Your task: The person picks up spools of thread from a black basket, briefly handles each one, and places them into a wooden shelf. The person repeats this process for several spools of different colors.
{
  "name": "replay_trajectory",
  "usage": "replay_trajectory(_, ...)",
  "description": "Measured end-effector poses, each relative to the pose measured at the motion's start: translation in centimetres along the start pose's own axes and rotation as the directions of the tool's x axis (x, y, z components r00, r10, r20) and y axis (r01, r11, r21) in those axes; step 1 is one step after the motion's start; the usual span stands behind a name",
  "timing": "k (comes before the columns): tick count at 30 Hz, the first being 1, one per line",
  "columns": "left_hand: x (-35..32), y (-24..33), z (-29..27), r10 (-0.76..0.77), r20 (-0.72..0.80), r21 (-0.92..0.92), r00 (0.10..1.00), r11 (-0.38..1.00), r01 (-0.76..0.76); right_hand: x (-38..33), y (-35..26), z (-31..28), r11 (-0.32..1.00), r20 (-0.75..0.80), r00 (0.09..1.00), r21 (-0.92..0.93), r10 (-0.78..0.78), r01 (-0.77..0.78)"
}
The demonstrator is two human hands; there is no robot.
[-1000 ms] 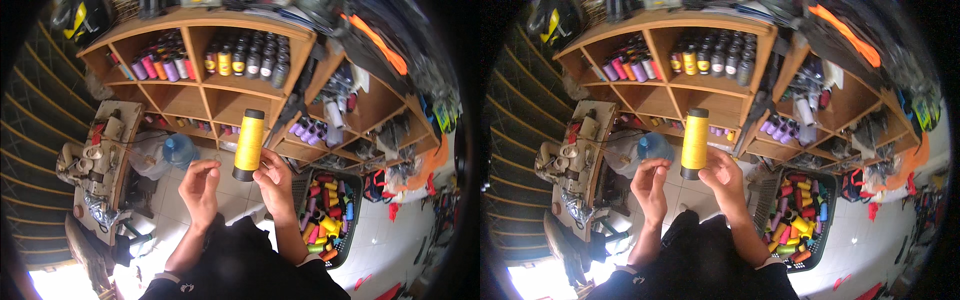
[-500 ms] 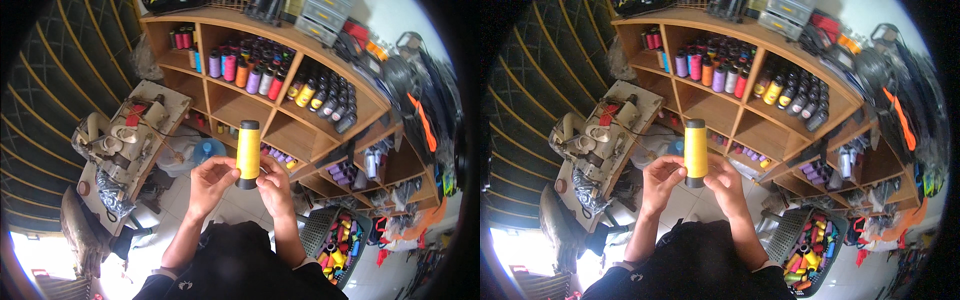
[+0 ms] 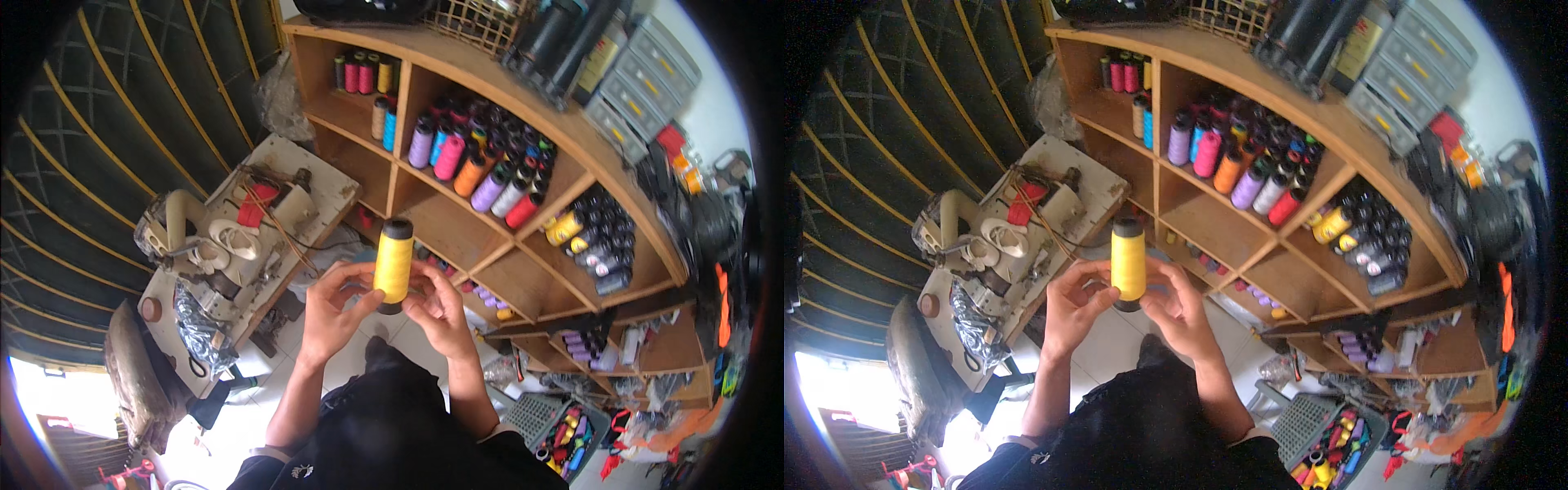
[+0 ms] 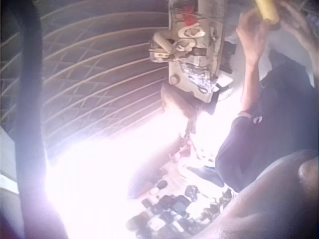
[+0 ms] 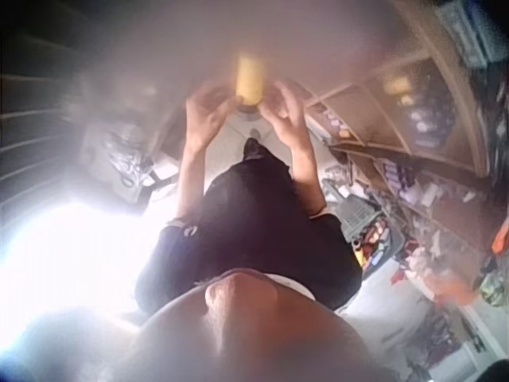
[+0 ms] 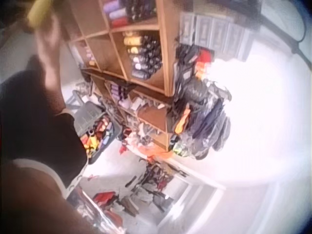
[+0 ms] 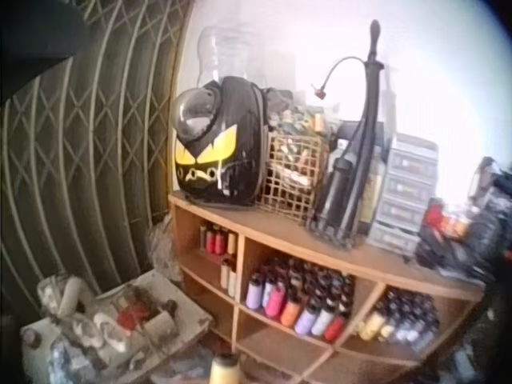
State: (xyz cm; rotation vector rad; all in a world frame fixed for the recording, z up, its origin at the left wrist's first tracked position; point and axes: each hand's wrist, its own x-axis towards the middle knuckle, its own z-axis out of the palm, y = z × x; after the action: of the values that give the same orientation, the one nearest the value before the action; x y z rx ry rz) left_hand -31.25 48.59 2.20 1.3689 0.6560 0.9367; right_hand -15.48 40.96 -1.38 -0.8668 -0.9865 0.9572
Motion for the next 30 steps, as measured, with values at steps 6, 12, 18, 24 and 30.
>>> replay_trajectory(6, 5.2, -1.9, -3.3, -0.047, -0.118, 0.048, 0.992, 0.997, 0.053, 6.9, 2.2, 0.3, 0.958, 0.079, 0.996, -0.286, 0.051, -0.026)
replay_trajectory(12, 10.4, -3.2, -6.5, -0.062, -0.208, 0.105, 0.976, 0.991, 0.085, 13.6, 4.4, 2.0, 0.938, 0.114, 0.992, -0.346, 0.052, -0.009)
replay_trajectory(18, 18.0, -4.0, -10.5, 0.053, -0.226, 0.151, 0.973, 0.988, -0.019, 20.8, 7.5, 4.2, 0.957, 0.093, 0.993, -0.288, 0.068, -0.038)
replay_trajectory(24, 28.4, -8.2, -14.4, 0.158, -0.183, 0.24, 0.97, 0.964, -0.112, 29.0, 13.6, 4.9, 0.952, -0.082, 0.991, -0.279, 0.105, -0.124)
replay_trajectory(30, 39.7, -12.6, -14.8, 0.228, -0.135, 0.177, 0.964, 0.963, -0.203, 38.5, 17.3, 4.9, 0.862, -0.352, 0.93, -0.499, -0.106, -0.091)
